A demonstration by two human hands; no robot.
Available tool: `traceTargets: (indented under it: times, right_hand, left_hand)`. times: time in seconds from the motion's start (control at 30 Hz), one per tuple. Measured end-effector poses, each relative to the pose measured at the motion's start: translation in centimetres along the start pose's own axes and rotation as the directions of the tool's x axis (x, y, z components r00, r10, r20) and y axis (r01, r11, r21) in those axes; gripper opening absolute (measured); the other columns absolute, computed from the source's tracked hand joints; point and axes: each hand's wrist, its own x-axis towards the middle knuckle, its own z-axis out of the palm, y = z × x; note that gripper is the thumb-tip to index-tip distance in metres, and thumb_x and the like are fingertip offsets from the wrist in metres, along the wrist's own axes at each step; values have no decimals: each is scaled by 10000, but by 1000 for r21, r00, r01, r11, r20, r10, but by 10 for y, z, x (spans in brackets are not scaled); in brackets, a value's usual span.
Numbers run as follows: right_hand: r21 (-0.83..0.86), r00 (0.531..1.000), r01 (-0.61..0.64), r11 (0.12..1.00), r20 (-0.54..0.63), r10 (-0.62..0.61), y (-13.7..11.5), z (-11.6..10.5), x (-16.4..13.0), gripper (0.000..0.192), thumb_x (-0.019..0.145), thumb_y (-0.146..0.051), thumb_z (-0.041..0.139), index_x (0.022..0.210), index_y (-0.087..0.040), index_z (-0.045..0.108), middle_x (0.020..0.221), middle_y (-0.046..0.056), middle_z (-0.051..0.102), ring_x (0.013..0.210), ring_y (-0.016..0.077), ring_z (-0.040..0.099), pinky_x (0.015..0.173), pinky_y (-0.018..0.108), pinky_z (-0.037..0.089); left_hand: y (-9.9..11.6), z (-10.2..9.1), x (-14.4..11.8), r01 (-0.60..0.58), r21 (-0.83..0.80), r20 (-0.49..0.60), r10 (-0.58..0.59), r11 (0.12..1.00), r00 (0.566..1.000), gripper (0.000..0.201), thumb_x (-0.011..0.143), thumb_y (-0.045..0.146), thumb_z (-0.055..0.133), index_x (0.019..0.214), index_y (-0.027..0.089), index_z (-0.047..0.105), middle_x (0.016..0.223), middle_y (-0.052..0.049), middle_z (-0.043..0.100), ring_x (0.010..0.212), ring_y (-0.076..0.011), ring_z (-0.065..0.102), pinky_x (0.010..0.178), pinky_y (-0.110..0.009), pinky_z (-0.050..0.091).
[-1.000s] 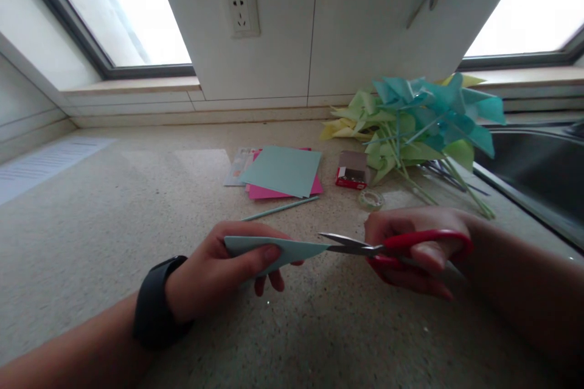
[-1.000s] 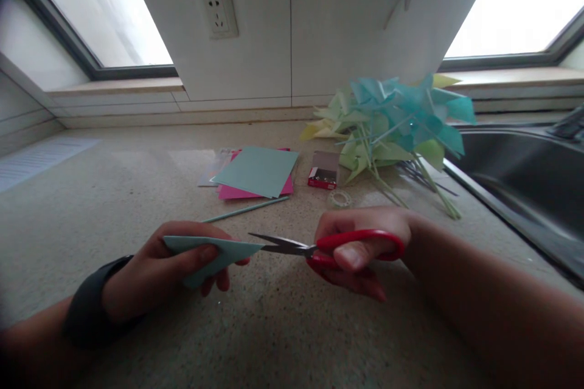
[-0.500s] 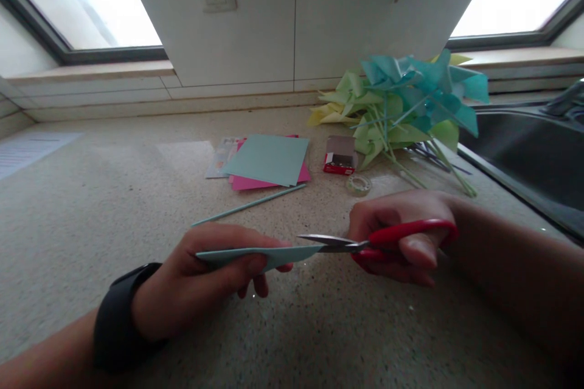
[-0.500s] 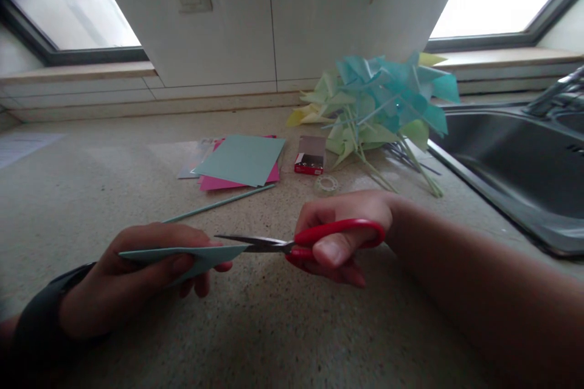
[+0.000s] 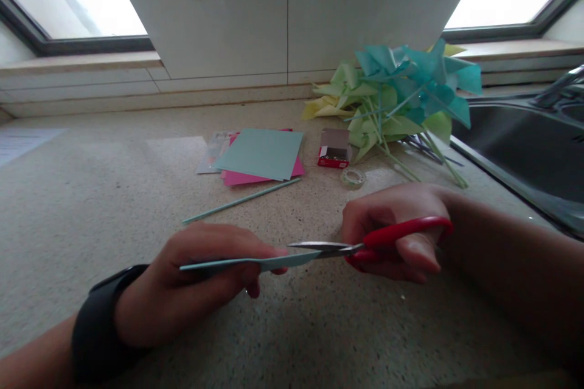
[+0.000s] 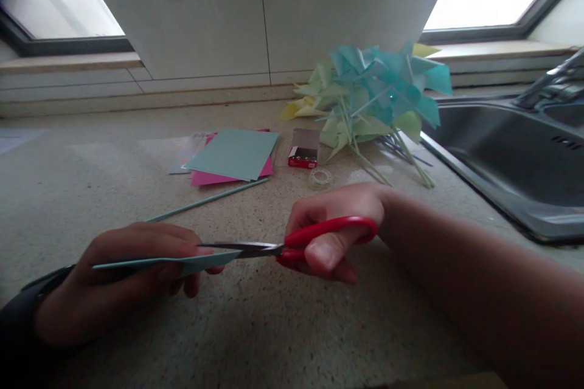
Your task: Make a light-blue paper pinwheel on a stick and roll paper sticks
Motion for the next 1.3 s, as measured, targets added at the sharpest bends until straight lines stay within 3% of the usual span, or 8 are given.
traceTargets:
  times: [0.33, 0.53, 0.77, 1.3]
  right_hand:
    - [16, 999, -43, 999, 5, 43, 0, -1, 0, 559, 601, -635, 864, 649, -152, 586, 493, -33, 593, 418, 84, 501, 370, 160, 399]
    - [-67, 999, -33, 997, -42, 30, -2, -1, -2, 577, 661, -682, 804, 632, -156, 569, 478, -43, 553, 396, 69, 446, 367, 167, 366]
    - [-107, 993, -32, 994, -119, 20, 1, -4, -4, 627, 632, -741, 781, 624, -157, 554, 483, -34, 556, 394, 77, 448, 375, 184, 363]
    - [-95, 991, -22, 995, -130, 9, 5, -7, -5, 575, 662, -683, 800, 613, -161, 564, 465, -42, 571, 357, 77, 467, 335, 173, 333]
  left_hand:
    - [0, -2, -1, 12, -1, 36, -12, 1000, 999, 365, 950, 111, 588, 1219, 323, 716, 905, -14, 772, 729, -124, 698, 658, -201, 569]
    - [2, 1, -1, 34, 13, -40, -33, 999, 999, 315, 936, 128, 610, 1158, 301, 750, 908, -15, 798, 663, -115, 708, 588, -165, 569]
    - [1, 3, -1, 85, -39, -80, -88, 996, 993, 313, 941, 116, 594, 1150, 285, 754, 919, -11, 805, 664, -96, 723, 593, -131, 576]
    - [1, 1, -1, 82, -45, -78, -86, 996, 993, 283, 935, 123, 595, 1107, 266, 769, 860, -9, 799, 637, -95, 712, 575, -122, 562]
